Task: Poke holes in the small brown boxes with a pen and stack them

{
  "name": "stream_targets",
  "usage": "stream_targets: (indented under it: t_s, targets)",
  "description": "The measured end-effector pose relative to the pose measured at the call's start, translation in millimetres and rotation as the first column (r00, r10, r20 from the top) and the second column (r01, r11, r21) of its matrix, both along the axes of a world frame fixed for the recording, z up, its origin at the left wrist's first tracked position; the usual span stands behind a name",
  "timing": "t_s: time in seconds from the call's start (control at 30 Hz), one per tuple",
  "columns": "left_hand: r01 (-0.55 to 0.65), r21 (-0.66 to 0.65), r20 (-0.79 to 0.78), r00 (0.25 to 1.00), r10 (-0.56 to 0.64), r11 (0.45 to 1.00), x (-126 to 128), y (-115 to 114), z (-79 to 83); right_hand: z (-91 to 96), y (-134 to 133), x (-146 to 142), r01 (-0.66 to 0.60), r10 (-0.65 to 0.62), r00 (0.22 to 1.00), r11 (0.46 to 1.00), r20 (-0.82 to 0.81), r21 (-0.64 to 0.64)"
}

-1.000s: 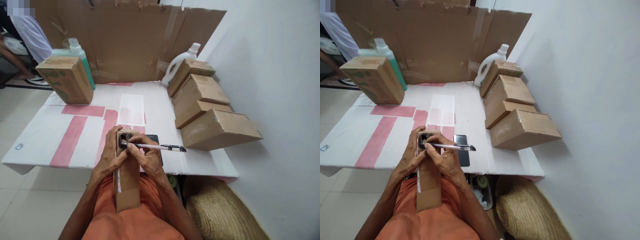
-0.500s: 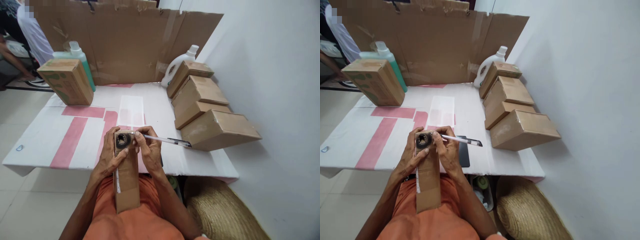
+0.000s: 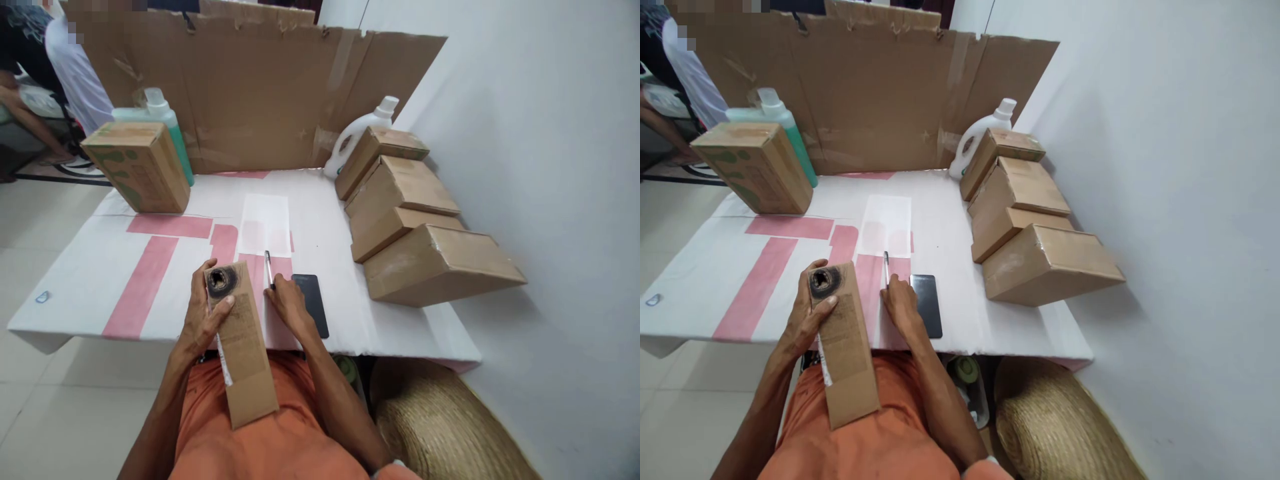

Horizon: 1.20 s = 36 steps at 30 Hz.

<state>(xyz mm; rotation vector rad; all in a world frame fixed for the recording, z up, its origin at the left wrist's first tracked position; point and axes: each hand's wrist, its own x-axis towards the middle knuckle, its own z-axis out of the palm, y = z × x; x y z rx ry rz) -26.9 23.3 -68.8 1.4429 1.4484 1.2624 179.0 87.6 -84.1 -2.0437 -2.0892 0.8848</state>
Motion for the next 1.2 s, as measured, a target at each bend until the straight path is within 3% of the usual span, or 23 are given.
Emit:
stream_targets:
  t_s: [0.27, 0.37, 0.5, 0.6, 0.73, 0.87, 0.93, 0.97, 1.03, 1.1, 1.2]
  targets:
    - [-0.029, -0.023, 0.055, 0.998, 0.03, 0.999, -5.6, 7.8, -6.4, 1.8, -11.5, 2.7, -0.004, 0.005, 0.997, 1.0, 0.078, -0.005]
    - [-0.045, -0.032, 0.046, 0.998, 0.046, 0.998, -7.5, 6.6, -3.8, 4.4, -20.1, 9.0, 0.003, -0.007, 0.997, 0.998, 0.077, 0.057]
    - [-0.039, -0.046, 0.017, 0.999, 0.039, 0.998, -9.0, 5.6, 2.1, 2.9, -38.6, 33.9, 0.141, -0.181, 0.964, 0.969, 0.196, 0.201]
    - [-0.017, -0.051, 0.013, 1.0, 0.018, 0.999, -5.6, 7.7, 3.7, -2.3, -50.8, 56.0, 0.244, -0.275, 0.923, 0.959, 0.267, 0.145]
    - [0.01, -0.041, 0.0, 1.0, -0.01, 0.999, 3.4, 9.6, 5.4, -13.3, -54.9, 74.3, 0.324, -0.331, 0.934, 0.943, 0.131, 0.077]
    - [0.052, -0.034, -0.014, 0.999, -0.053, 0.998, 8.5, 8.1, 8.3, -24.4, -54.2, 82.4, 0.407, -0.406, 0.881, 0.912, -0.243, -0.048]
    - [0.052, -0.024, -0.007, 0.999, -0.052, 0.998, 8.8, 7.3, 8.6, -24.5, -58.2, 83.6, 0.376, -0.396, 0.77, 0.915, -0.501, -0.144]
    - [0.046, -0.021, -0.005, 0.999, -0.046, 0.999, 8.7, 7.1, 8.3, -21.8, -61.3, 83.4, 0.354, -0.397, 0.664, 0.913, -0.633, -0.201]
    - [0.036, -0.022, -0.006, 0.999, -0.036, 0.999, 8.6, 7.3, 7.7, -9.8, -68.5, 80.9, 0.303, -0.422, 0.367, 0.897, -0.829, -0.323]
    - [0.032, -0.024, -0.011, 0.999, -0.032, 0.999, 9.2, 8.1, 7.7, 10.3, -74.5, 75.6, 0.224, -0.437, 0.126, 0.887, -0.891, -0.403]
    - [0.051, -0.034, -0.023, 0.998, -0.052, 0.998, 12.6, 10.3, 9.1, 45.9, -77.7, 61.7, 0.063, -0.41, -0.043, 0.909, -0.911, -0.412]
